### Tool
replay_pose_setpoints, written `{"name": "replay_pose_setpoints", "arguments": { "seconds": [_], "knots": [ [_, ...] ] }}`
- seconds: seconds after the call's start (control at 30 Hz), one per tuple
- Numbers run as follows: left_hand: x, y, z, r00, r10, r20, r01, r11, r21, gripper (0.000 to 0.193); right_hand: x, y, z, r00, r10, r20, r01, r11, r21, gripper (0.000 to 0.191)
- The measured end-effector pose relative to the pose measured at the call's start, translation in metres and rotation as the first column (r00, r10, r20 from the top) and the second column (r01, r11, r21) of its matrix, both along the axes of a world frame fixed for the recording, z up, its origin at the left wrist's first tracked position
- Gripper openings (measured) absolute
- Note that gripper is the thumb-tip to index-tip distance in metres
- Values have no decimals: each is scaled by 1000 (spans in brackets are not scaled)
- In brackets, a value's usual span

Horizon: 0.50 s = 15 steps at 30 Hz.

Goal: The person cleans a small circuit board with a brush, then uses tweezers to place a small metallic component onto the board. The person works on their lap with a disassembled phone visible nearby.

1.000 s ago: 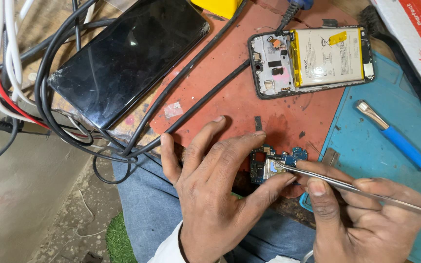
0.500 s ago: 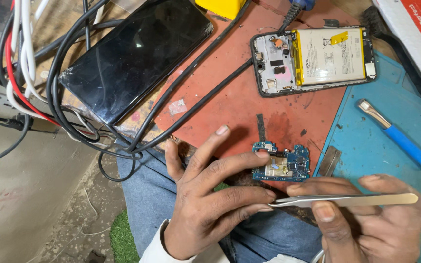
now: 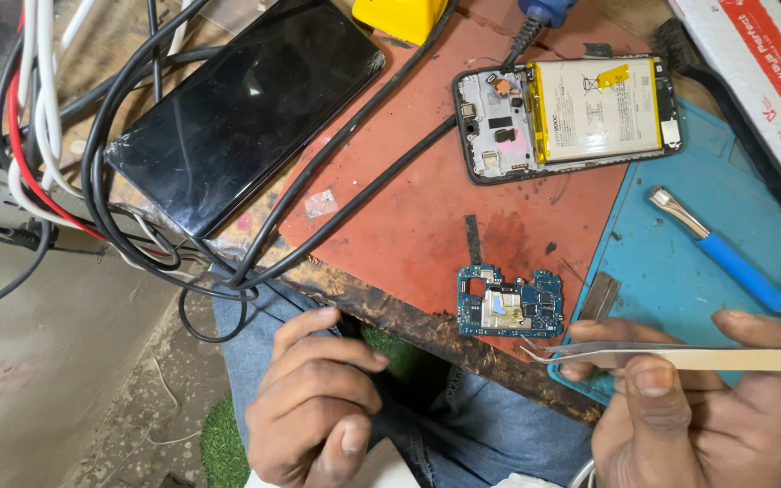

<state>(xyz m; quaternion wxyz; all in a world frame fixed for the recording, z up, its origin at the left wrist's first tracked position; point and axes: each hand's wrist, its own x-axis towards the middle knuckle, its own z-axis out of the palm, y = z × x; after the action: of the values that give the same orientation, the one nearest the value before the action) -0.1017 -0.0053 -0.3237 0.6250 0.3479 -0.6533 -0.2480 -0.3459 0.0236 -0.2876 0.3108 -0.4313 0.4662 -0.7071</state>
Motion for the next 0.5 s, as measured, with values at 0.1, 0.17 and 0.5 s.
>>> {"name": "replay_pose_setpoints", "arguments": {
  "seconds": [0.1, 0.17, 0.5],
  "knots": [
    [-6, -1, -22, 988, 141, 63, -140, 990, -11, 21, 1, -1, 3, 1000, 10, 1, -10, 1000, 7, 43],
    [-7, 0, -33, 977, 175, 125, -178, 984, 10, 23, 0, -2, 5, 999, 17, -44, -17, 1000, 12, 45],
    [-29, 4, -9, 986, 158, 44, -152, 981, -120, 37, -5, 6, 6, 982, 47, -186, -33, 996, 77, 45]
  ]
}}
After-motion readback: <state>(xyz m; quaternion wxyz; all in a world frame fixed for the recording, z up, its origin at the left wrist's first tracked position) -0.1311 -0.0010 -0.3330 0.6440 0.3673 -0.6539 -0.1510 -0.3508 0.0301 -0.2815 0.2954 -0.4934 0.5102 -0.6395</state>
